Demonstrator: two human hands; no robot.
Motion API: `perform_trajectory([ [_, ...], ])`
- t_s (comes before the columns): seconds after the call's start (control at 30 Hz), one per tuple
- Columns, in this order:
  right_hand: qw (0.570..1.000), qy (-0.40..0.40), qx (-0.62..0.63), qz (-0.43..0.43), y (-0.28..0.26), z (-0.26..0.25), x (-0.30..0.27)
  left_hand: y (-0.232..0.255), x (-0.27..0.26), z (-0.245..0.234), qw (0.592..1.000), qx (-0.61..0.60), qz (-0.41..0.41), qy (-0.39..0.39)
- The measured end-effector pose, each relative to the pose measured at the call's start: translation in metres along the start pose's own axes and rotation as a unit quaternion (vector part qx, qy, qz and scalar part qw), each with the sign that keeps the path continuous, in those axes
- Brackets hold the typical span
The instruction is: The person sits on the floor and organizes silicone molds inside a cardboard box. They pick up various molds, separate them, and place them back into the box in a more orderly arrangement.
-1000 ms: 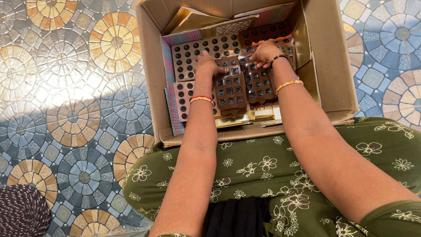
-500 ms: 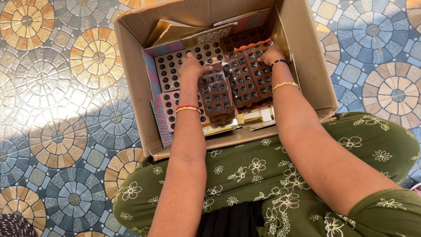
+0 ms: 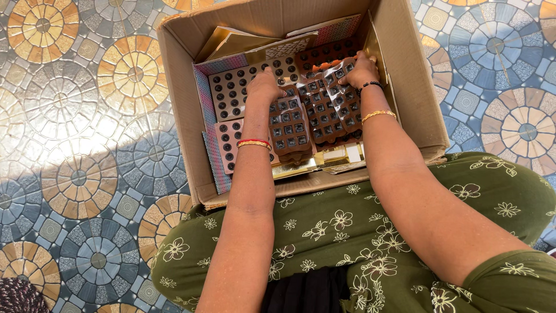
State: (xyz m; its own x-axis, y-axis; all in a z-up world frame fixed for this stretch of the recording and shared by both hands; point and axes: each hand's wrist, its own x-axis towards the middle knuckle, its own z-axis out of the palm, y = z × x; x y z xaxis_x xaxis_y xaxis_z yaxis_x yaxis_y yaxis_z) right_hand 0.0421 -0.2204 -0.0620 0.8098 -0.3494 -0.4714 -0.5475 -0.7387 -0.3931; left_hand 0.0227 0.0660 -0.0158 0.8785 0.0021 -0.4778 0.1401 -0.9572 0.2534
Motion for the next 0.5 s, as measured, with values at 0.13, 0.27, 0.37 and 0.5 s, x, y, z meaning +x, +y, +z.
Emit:
perform_trajectory([
  [0.13,0.989,-0.112,0.091,-0.028,0.006,-0.004,0.027,0.004,-0.005,-0.006,1.0,-0.009,0.002,0.0],
  [0.27,0.983,-0.15,0.073,-0.072,-0.001,-0.014,0.021,0.007,-0.011,-0.009,0.998,-0.06,0.013,-0.003],
  [0.37,0.98,-0.154,0.057,-0.115,-0.024,-0.035,-0.006,0.006,-0.013,-0.007,0.989,-0.137,0.063,0.004],
  [0.5,0.952,-0.212,0.115,-0.189,-0.06,-0.069,-0.046,0.007,-0.002,-0.001,0.965,-0.25,0.075,-0.035],
])
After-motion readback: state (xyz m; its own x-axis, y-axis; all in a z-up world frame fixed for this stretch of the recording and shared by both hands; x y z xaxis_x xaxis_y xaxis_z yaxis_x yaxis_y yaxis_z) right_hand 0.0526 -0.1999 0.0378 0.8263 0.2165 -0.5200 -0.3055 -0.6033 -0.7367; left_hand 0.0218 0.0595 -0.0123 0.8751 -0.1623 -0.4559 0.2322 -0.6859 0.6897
